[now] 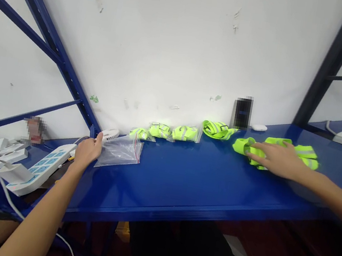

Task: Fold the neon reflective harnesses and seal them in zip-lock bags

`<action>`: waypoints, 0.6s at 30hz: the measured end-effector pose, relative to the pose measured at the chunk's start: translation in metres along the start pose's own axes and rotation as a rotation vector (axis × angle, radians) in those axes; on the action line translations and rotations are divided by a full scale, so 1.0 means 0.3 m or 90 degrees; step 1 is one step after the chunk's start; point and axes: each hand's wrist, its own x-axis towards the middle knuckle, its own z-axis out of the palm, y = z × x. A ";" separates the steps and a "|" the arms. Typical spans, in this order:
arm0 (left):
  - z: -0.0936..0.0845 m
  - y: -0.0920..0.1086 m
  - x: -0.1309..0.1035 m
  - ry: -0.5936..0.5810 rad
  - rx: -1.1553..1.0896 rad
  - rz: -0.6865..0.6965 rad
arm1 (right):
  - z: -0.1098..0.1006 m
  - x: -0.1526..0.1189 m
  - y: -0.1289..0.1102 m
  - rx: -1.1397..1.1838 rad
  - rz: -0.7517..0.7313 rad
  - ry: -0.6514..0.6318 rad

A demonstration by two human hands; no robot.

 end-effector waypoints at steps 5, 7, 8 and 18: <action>0.015 0.109 -0.090 0.015 0.219 0.086 | -0.047 -0.027 -0.151 0.030 -0.152 0.174; 0.034 0.188 -0.119 0.044 0.197 0.180 | -0.087 -0.007 -0.192 0.061 -0.163 0.178; 0.047 0.230 -0.135 0.059 0.172 0.228 | -0.110 0.009 -0.206 0.076 -0.157 0.178; 0.335 0.582 -0.436 -0.226 0.017 0.614 | -0.217 0.102 -0.473 0.400 -0.132 0.062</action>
